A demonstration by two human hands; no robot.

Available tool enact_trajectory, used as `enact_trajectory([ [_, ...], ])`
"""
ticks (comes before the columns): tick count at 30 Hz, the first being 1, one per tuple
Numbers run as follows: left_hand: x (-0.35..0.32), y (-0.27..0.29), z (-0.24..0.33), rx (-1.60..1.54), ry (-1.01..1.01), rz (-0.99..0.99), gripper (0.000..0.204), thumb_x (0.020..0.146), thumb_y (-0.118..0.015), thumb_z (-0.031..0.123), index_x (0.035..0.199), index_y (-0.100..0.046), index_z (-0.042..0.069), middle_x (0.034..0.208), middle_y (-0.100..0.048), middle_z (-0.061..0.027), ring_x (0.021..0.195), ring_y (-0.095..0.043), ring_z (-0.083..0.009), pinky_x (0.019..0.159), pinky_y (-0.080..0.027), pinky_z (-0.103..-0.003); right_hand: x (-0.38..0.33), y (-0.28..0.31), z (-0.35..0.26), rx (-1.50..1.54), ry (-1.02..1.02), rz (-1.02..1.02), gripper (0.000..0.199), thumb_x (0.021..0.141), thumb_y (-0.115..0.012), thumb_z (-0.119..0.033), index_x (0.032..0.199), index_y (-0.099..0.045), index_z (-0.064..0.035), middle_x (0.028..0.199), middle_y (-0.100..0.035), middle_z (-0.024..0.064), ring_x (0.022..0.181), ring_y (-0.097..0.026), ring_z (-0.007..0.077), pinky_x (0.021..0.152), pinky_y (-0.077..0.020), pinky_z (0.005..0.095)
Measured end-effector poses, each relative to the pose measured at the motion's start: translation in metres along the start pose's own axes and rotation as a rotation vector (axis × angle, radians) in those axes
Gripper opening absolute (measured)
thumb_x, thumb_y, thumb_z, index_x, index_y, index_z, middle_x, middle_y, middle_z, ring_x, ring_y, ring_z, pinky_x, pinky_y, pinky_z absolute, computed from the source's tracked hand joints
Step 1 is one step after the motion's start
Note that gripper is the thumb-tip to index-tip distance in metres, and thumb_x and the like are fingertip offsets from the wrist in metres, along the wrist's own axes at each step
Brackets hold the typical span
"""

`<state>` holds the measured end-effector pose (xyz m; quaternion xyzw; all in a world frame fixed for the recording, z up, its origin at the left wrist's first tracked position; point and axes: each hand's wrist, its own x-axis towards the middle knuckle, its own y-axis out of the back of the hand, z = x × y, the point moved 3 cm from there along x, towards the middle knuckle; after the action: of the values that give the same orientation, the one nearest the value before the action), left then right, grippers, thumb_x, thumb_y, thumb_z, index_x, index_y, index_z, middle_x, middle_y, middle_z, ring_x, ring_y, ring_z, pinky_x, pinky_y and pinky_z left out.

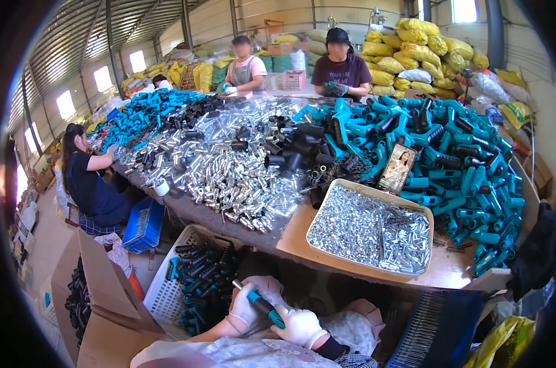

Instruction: The worker is assembling metal components into plastic handles, including inserting pins and clips.

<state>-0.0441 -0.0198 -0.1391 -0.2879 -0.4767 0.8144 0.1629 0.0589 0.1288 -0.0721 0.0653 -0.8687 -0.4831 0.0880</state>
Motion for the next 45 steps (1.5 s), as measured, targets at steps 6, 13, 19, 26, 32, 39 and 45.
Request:
enact_trajectory([
  [6,0.012,0.025,-0.003,-0.044,0.014,0.115,0.026,0.095,-0.050,0.026,0.083,-0.058,0.005,0.088,-0.058,-0.0116,0.085,-0.058,-0.0260,0.080,-0.050,-0.038,-0.001,-0.002,0.001,-0.004,0.002,0.022,0.054,0.081,-0.073,-0.042,0.125,-0.061,-0.0123,0.083,-0.072,0.0166,0.069,-0.071,0.0367,0.062,-0.0569,0.0474],
  [13,0.013,0.029,-0.003,-0.030,-0.010,0.127,0.027,0.096,-0.049,0.025,0.079,-0.057,0.006,0.085,-0.056,-0.0114,0.085,-0.056,-0.0259,0.079,-0.049,-0.039,0.002,0.005,-0.006,0.007,-0.002,0.011,0.055,0.081,-0.073,-0.043,0.124,-0.061,-0.0123,0.084,-0.072,0.0165,0.069,-0.071,0.0366,0.062,-0.0568,0.0475],
  [19,0.014,0.032,-0.006,-0.026,-0.007,0.146,0.027,0.097,-0.049,0.024,0.079,-0.057,0.006,0.083,-0.055,-0.0112,0.084,-0.056,-0.0262,0.079,-0.048,-0.039,0.000,0.006,-0.003,0.026,-0.011,-0.005,0.057,0.082,-0.072,-0.043,0.127,-0.061,-0.0104,0.088,-0.073,0.0176,0.072,-0.072,0.0365,0.064,-0.0577,0.0463],
  [26,0.012,0.042,-0.004,0.008,0.008,0.043,0.020,0.094,-0.067,0.031,0.099,-0.058,0.014,0.093,-0.058,-0.0024,0.091,-0.059,-0.0204,0.093,-0.050,-0.038,0.000,0.005,-0.006,0.023,-0.016,-0.018,0.057,0.082,-0.073,-0.043,0.128,-0.061,-0.0096,0.090,-0.073,0.0182,0.074,-0.072,0.0367,0.065,-0.0580,0.0458],
  [32,0.010,0.019,0.000,0.075,-0.039,-0.076,0.019,0.098,-0.060,0.031,0.095,-0.060,0.012,0.091,-0.058,-0.0047,0.089,-0.059,-0.0214,0.091,-0.051,-0.039,-0.002,0.001,-0.002,-0.016,0.022,0.042,0.055,0.081,-0.074,-0.039,0.126,-0.061,-0.0098,0.088,-0.073,0.0169,0.073,-0.071,0.0363,0.065,-0.0574,0.0460],
  [39,0.013,-0.061,0.049,0.065,-0.195,-0.010,0.028,0.097,-0.062,0.022,0.074,-0.047,0.017,0.058,-0.034,0.0062,0.052,-0.036,-0.0107,0.056,-0.035,-0.031,0.004,0.018,-0.012,0.108,0.082,0.227,0.062,0.078,-0.078,-0.033,0.130,-0.057,-0.0072,0.089,-0.070,0.0175,0.079,-0.069,0.0369,0.073,-0.0550,0.0455],
  [45,-0.010,-0.150,0.052,0.212,-0.370,-0.377,0.008,0.096,-0.057,0.013,0.090,-0.054,0.018,0.059,-0.029,0.0064,0.048,-0.029,-0.0084,0.053,-0.031,-0.029,0.000,0.028,-0.002,0.688,0.089,0.198,0.074,0.082,-0.078,-0.029,0.143,-0.048,-0.0016,0.106,-0.071,0.0141,0.095,-0.070,0.0291,0.086,-0.0542,0.0395],
])
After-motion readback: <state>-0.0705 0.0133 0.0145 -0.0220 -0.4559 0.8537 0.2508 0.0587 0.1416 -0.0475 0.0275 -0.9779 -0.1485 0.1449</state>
